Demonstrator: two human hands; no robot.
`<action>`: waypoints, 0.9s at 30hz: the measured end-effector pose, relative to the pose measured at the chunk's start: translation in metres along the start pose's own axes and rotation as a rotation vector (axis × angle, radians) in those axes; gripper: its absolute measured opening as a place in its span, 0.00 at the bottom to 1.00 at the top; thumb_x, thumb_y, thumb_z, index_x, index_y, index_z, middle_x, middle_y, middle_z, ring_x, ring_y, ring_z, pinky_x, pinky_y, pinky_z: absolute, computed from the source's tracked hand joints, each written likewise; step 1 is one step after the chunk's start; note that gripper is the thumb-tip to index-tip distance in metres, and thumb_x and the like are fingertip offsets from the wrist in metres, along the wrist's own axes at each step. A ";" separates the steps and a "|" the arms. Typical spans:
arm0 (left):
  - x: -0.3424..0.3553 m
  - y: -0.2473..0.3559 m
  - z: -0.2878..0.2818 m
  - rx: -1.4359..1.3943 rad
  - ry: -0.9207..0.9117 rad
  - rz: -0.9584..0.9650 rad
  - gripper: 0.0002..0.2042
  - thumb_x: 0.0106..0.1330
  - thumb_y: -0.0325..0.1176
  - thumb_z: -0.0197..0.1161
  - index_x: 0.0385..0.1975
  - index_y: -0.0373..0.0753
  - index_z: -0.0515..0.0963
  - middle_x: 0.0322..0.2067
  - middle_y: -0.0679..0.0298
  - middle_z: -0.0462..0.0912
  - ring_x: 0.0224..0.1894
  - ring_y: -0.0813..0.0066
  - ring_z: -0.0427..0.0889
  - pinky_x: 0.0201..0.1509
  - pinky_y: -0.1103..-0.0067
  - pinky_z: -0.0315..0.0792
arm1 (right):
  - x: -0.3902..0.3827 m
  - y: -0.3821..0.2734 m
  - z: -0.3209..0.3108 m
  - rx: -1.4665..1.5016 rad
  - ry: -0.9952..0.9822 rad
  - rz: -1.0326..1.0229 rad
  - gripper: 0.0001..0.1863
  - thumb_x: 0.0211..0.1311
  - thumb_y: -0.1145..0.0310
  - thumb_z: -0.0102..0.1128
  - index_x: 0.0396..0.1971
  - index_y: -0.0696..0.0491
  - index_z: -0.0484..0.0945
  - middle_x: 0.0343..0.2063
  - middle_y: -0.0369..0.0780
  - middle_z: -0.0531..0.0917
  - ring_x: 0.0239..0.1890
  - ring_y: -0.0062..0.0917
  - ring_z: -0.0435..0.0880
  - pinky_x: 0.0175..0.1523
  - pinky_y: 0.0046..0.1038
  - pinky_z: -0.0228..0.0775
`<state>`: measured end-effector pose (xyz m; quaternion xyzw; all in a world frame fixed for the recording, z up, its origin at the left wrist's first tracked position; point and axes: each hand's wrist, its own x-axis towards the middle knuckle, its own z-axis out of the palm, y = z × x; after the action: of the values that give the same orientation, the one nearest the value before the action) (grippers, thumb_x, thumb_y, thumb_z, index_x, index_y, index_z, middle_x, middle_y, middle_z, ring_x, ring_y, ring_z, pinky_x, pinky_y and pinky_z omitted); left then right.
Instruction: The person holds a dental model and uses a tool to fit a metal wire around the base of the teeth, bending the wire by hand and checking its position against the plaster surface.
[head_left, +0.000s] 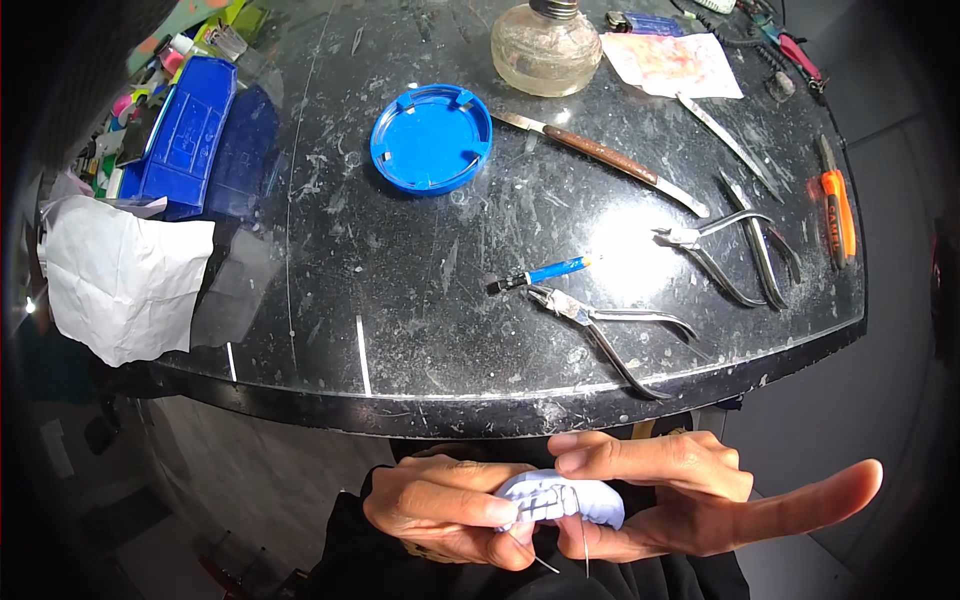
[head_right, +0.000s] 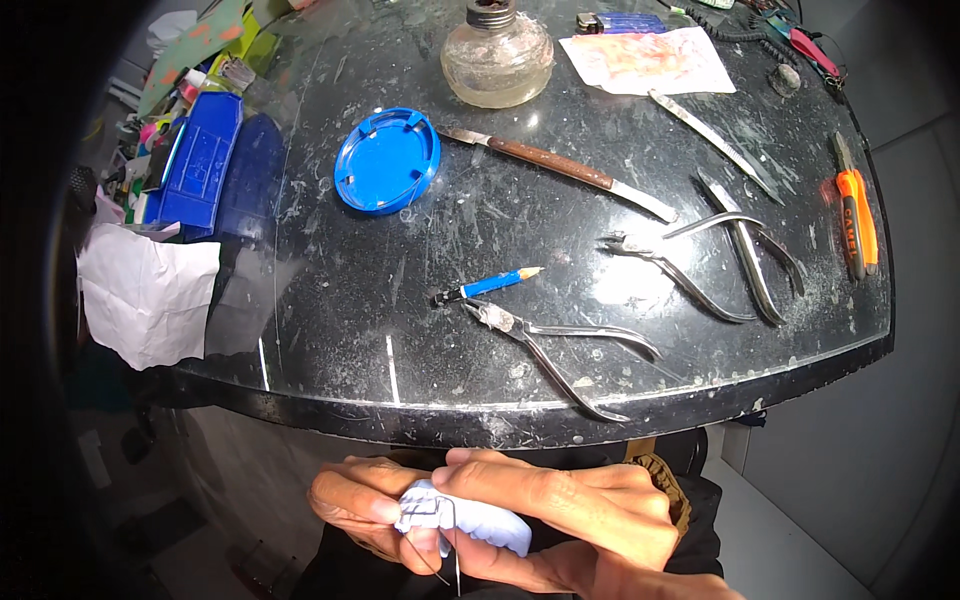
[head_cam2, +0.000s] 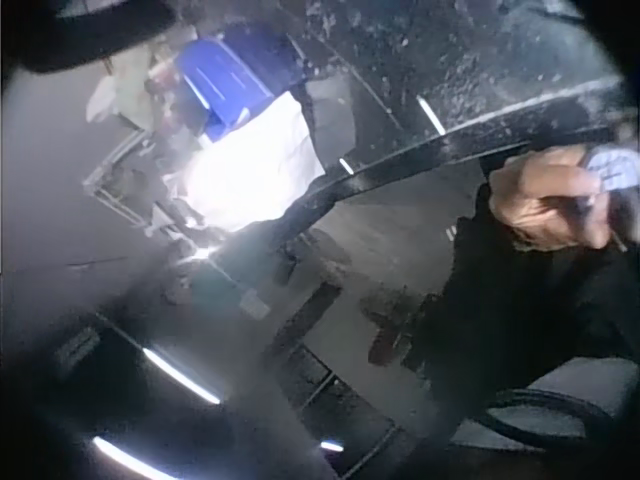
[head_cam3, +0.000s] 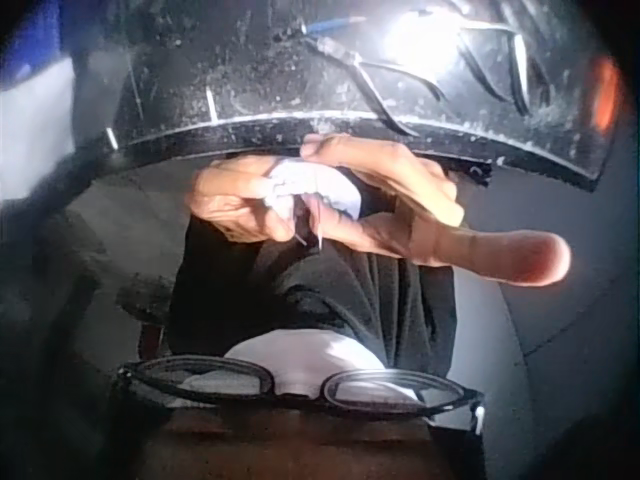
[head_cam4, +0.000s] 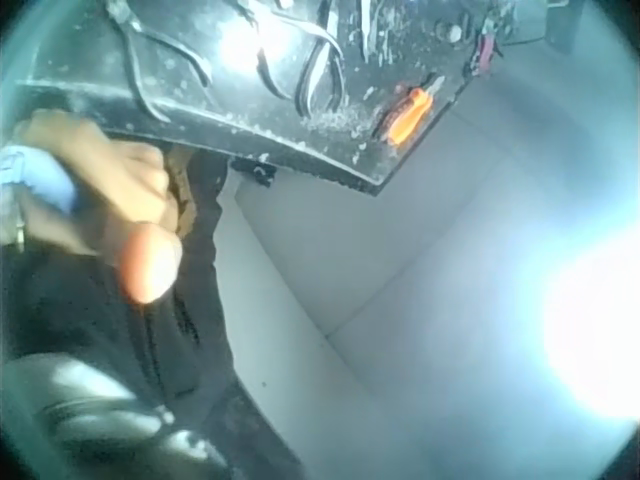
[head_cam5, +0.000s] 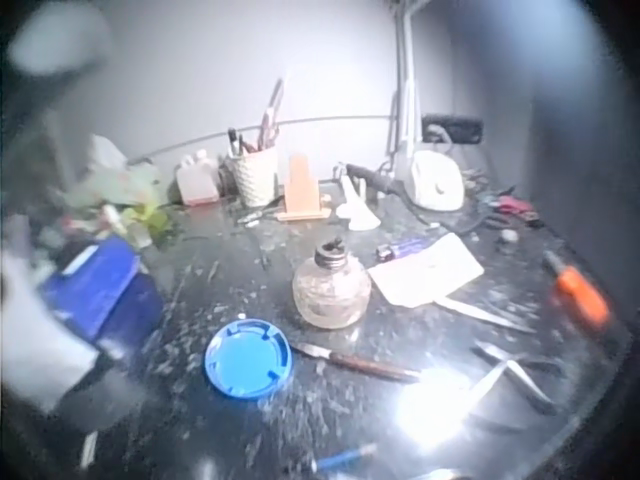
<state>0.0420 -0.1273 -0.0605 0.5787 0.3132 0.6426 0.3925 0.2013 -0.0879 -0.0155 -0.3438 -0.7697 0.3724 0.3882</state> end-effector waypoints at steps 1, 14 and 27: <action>0.000 0.000 -0.001 0.002 0.000 0.002 0.16 0.48 0.19 0.66 0.37 0.28 0.72 0.29 0.47 0.80 0.27 0.75 0.77 0.28 0.83 0.73 | -0.002 0.002 0.006 0.007 0.156 -0.063 0.28 0.37 0.73 0.75 0.38 0.70 0.70 0.25 0.42 0.82 0.27 0.29 0.85 0.19 0.14 0.75; 0.002 0.001 0.001 -0.019 0.010 0.004 0.14 0.48 0.17 0.65 0.36 0.28 0.73 0.27 0.49 0.81 0.23 0.81 0.77 0.24 0.86 0.72 | 0.001 0.012 0.019 0.005 0.367 -0.333 0.61 0.39 0.75 0.73 0.57 0.70 0.25 0.22 0.46 0.81 0.18 0.28 0.83 0.19 0.20 0.78; 0.000 0.003 0.006 -0.019 0.195 -0.145 0.10 0.47 0.17 0.65 0.30 0.29 0.76 0.23 0.51 0.82 0.20 0.85 0.77 0.21 0.89 0.71 | 0.000 0.016 0.008 0.141 0.052 -0.078 0.34 0.39 0.85 0.67 0.46 0.73 0.55 0.22 0.46 0.82 0.21 0.26 0.83 0.23 0.21 0.79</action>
<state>0.0473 -0.1295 -0.0573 0.4856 0.3850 0.6687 0.4109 0.1980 -0.0826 -0.0324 -0.2950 -0.7441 0.4012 0.4454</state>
